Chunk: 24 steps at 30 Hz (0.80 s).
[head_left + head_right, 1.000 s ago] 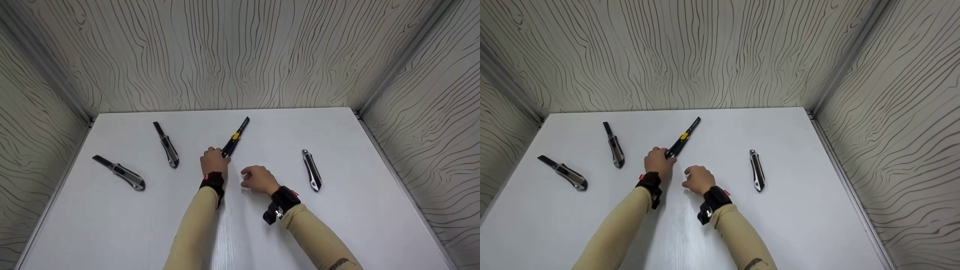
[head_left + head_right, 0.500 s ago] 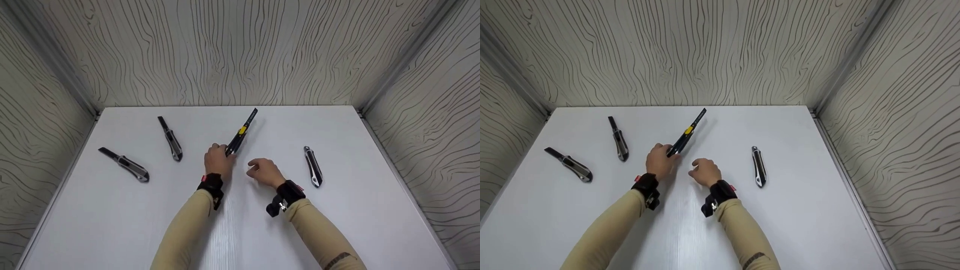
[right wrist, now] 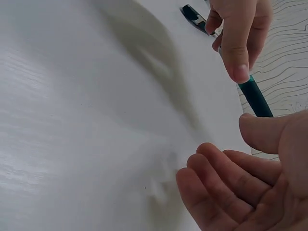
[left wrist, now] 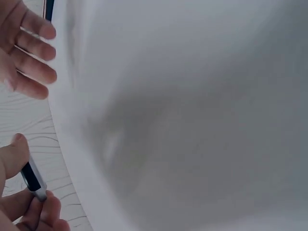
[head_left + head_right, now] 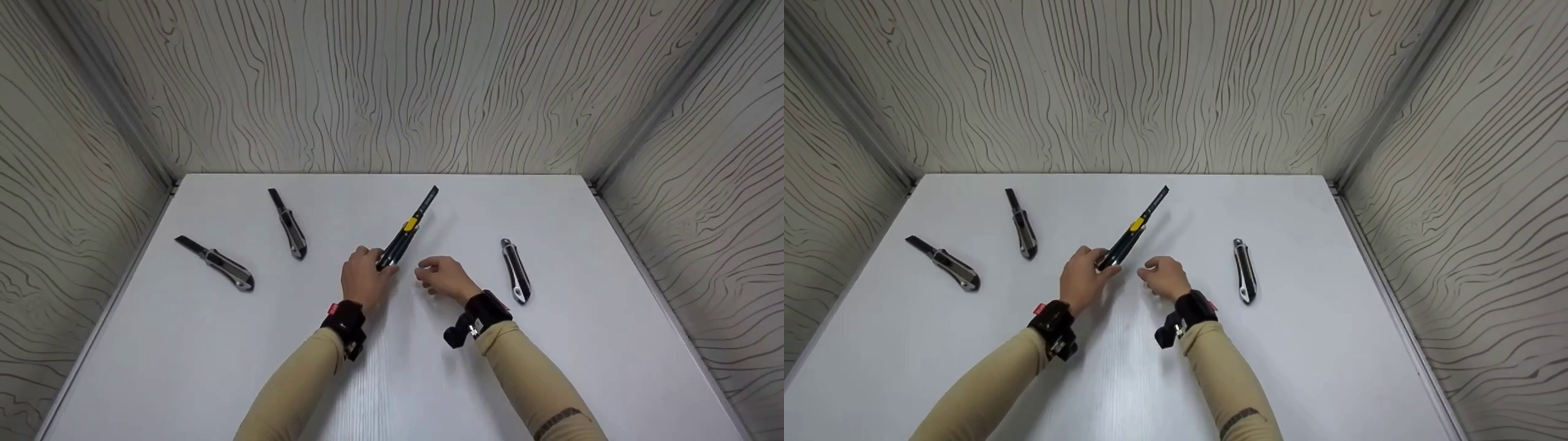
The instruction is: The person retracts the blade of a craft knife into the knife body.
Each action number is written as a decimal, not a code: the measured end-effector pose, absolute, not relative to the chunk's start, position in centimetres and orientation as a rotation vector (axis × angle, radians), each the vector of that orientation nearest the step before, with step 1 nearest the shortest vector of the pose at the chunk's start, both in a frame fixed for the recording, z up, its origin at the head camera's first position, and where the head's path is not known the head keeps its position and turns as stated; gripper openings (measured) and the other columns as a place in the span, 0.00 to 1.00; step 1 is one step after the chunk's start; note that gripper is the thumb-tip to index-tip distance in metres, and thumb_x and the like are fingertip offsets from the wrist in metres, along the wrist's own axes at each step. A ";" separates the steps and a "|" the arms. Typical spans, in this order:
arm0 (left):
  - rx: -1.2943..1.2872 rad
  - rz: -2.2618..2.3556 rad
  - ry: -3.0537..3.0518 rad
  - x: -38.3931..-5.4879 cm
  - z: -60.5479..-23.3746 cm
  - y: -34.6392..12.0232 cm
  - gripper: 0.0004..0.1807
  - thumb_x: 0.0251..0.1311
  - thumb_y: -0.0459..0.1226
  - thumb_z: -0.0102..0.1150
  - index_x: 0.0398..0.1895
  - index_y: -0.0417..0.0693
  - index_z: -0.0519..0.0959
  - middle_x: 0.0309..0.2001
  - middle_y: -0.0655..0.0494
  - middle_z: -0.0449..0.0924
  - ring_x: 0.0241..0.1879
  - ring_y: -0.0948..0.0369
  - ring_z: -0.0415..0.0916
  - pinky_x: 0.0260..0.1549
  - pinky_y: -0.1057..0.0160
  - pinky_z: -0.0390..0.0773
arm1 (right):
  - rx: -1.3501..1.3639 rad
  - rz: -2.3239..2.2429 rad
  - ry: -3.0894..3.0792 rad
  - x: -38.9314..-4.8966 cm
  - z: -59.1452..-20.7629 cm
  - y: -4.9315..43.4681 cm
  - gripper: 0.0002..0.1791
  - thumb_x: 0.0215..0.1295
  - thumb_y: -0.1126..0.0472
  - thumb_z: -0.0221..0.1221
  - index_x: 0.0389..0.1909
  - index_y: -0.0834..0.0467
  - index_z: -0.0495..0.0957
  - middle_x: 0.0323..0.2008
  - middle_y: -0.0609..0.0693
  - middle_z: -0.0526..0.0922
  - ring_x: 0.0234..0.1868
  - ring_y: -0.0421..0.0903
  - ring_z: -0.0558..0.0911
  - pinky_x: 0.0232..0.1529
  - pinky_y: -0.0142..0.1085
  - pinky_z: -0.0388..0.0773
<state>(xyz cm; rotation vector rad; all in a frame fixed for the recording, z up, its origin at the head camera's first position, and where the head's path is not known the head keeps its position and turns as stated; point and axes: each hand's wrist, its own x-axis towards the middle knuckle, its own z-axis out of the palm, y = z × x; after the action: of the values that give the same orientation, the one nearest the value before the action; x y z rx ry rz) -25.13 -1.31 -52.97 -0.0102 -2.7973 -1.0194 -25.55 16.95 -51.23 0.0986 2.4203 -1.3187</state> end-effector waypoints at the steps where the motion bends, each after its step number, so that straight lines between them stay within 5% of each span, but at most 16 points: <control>1: -0.006 -1.034 -2.803 -24.8 -53.0 -1.2 0.22 0.54 0.49 0.70 0.49 0.47 0.83 0.37 0.53 0.77 0.32 0.57 0.70 0.33 0.61 0.69 | 0.114 -1.332 2.411 -25.6 -51.3 17.0 0.23 0.69 0.55 0.56 0.60 0.62 0.74 0.47 0.57 0.85 0.44 0.51 0.85 0.44 0.41 0.84; 14: -0.069 -1.112 -2.744 -20.9 -54.5 -0.5 0.21 0.51 0.49 0.72 0.47 0.50 0.84 0.32 0.58 0.74 0.29 0.62 0.67 0.29 0.65 0.66 | 0.232 -1.586 2.332 -25.9 -51.2 17.1 0.28 0.74 0.47 0.49 0.62 0.66 0.71 0.50 0.62 0.82 0.50 0.55 0.83 0.47 0.41 0.83; 24: -0.126 -1.082 -2.722 -19.7 -54.8 0.0 0.20 0.50 0.48 0.73 0.45 0.50 0.84 0.31 0.57 0.74 0.27 0.63 0.65 0.28 0.66 0.63 | 0.375 -1.779 2.266 -26.0 -51.3 16.4 0.21 0.74 0.50 0.51 0.47 0.66 0.79 0.30 0.51 0.82 0.32 0.43 0.82 0.39 0.38 0.85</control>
<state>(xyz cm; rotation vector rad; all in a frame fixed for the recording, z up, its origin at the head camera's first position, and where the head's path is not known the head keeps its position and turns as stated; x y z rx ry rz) -19.70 0.01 -54.76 -0.1255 -2.7224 -1.0818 -25.95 16.42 -51.34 0.3750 2.2660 -1.7789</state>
